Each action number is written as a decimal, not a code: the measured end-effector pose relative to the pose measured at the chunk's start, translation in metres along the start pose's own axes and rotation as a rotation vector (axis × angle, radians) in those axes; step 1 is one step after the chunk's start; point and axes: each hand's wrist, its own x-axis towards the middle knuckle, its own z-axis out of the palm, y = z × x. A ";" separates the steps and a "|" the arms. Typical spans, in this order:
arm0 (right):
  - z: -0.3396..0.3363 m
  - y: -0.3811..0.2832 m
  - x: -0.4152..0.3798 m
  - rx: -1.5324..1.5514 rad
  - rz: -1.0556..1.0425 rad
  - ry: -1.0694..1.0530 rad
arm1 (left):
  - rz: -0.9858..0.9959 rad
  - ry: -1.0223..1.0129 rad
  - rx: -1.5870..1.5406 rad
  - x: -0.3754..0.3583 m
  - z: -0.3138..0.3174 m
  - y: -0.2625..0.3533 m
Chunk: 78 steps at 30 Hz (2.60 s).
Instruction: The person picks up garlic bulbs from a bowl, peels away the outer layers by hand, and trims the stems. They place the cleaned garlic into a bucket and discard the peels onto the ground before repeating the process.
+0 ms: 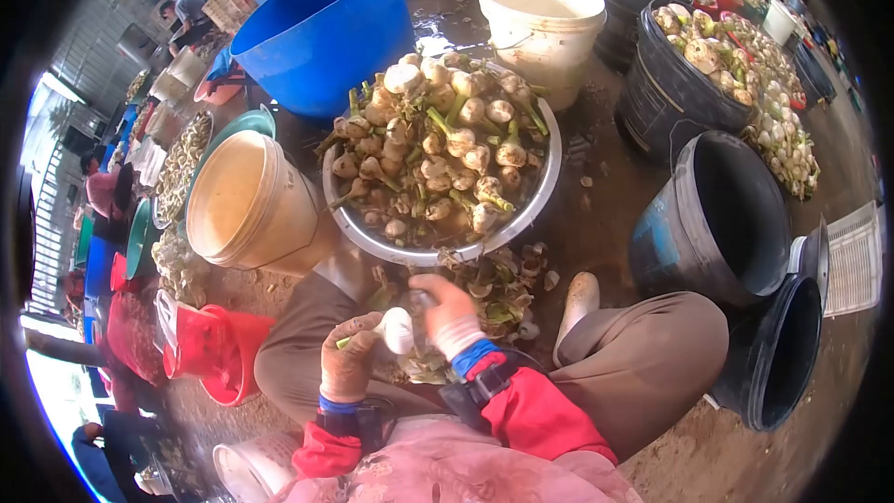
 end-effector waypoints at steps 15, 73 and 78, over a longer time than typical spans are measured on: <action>0.009 0.067 0.005 -0.087 0.427 -0.476 | 0.337 0.162 0.533 0.207 0.019 0.101; -0.024 -0.002 0.011 0.305 0.360 -0.235 | 0.516 -0.021 1.525 0.049 0.054 -0.027; -0.029 0.000 0.006 0.629 0.340 -0.302 | 0.349 -0.002 1.276 0.043 0.055 -0.022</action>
